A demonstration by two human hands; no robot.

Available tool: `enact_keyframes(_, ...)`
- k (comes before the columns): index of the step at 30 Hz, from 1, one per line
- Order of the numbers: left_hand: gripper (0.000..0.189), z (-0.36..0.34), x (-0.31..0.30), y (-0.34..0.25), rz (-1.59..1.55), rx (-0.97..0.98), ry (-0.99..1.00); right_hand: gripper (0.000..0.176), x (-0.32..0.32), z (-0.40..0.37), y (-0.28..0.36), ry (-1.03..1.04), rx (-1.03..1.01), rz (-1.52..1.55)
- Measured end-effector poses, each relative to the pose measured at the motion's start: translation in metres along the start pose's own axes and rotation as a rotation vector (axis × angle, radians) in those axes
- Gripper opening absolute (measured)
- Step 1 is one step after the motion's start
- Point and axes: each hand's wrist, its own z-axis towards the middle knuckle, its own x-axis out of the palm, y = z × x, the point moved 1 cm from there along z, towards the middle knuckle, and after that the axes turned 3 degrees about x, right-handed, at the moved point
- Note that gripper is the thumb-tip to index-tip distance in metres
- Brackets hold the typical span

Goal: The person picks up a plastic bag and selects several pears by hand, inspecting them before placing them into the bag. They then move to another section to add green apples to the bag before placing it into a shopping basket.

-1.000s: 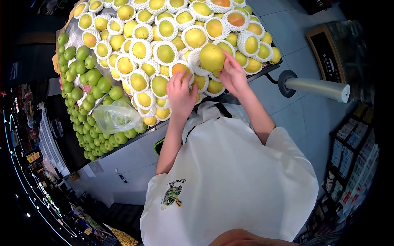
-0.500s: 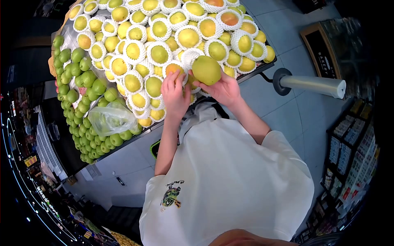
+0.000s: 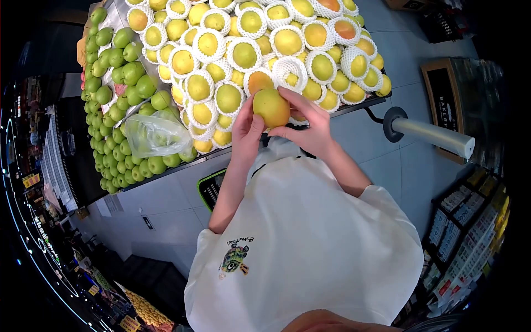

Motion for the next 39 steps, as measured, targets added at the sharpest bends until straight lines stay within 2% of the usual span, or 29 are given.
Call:
enact_keyframes(1, 0.064, -0.001, -0.004, -0.002, -0.010, -0.040, -0.007, 0.083, 0.002, 0.002, 0.004, -0.008, -0.182, -0.193)
enact_keyframes(2, 0.064, -0.002, -0.008, -0.004, -0.013, -0.036, -0.015, 0.084, 0.002, 0.005, 0.004, 0.043, -0.181, -0.176)
enact_keyframes(6, 0.065, -0.010, -0.017, -0.015, -0.351, -0.189, -0.034, 0.079, 0.007, 0.011, 0.008, 0.113, -0.153, -0.140)
enact_keyframes(8, 0.065, -0.013, -0.016, -0.024, -0.458, -0.229, -0.023, 0.073, 0.011, 0.016, 0.012, 0.085, -0.349, -0.418)
enact_keyframes(10, 0.068, -0.016, -0.014, -0.029, -0.625, -0.308, -0.119, 0.070, 0.021, 0.021, 0.019, 0.088, -0.353, -0.411)
enact_keyframes(12, 0.069, -0.019, -0.018, -0.025, -0.709, -0.286, -0.106, 0.066, 0.030, 0.024, 0.018, 0.093, -0.358, -0.405)
enact_keyframes(14, 0.071, -0.026, -0.028, -0.021, -0.790, -0.268, -0.097, 0.060, 0.040, 0.021, 0.006, 0.107, -0.226, -0.273)
enact_keyframes(16, 0.073, -0.031, -0.038, -0.020, -1.011, -0.341, -0.123, 0.058, 0.050, 0.021, 0.008, 0.145, -0.190, -0.203)
enact_keyframes(23, 0.073, -0.047, -0.057, -0.041, -1.059, -0.338, -0.145, 0.054, 0.079, 0.028, 0.017, 0.233, -0.141, -0.162)
enact_keyframes(25, 0.070, -0.053, -0.061, -0.052, -0.679, -0.137, -0.232, 0.054, 0.086, 0.030, 0.020, 0.258, -0.163, -0.179)
enact_keyframes(26, 0.070, -0.054, -0.067, -0.054, -0.683, -0.129, -0.235, 0.056, 0.088, 0.031, 0.023, 0.281, -0.179, -0.189)
enact_keyframes(28, 0.081, -0.057, -0.083, -0.061, -0.059, 0.275, -0.289, 0.061, 0.096, 0.029, 0.017, 0.321, -0.165, -0.105)
enact_keyframes(29, 0.081, -0.060, -0.089, -0.064, -0.060, 0.278, -0.293, 0.061, 0.101, 0.026, 0.014, 0.325, -0.167, -0.105)
enact_keyframes(31, 0.096, -0.067, -0.095, -0.074, 0.232, 0.418, -0.292, 0.075, 0.110, 0.019, 0.007, 0.466, 0.131, 0.191)
enact_keyframes(32, 0.099, -0.070, -0.101, -0.075, 0.302, 0.460, -0.257, 0.062, 0.117, 0.016, 0.003, 0.457, 0.105, 0.213)
enact_keyframes(36, 0.096, -0.077, -0.117, -0.076, 0.328, 0.419, -0.262, 0.059, 0.144, 0.009, 0.014, 0.444, 0.226, 0.309)
enact_keyframes(38, 0.094, -0.077, -0.131, -0.078, 0.553, 0.493, -0.190, 0.059, 0.152, 0.005, 0.007, 0.448, 0.210, 0.280)
enact_keyframes(39, 0.094, -0.079, -0.137, -0.076, 0.560, 0.493, -0.202, 0.059, 0.156, 0.003, 0.001, 0.448, 0.192, 0.255)
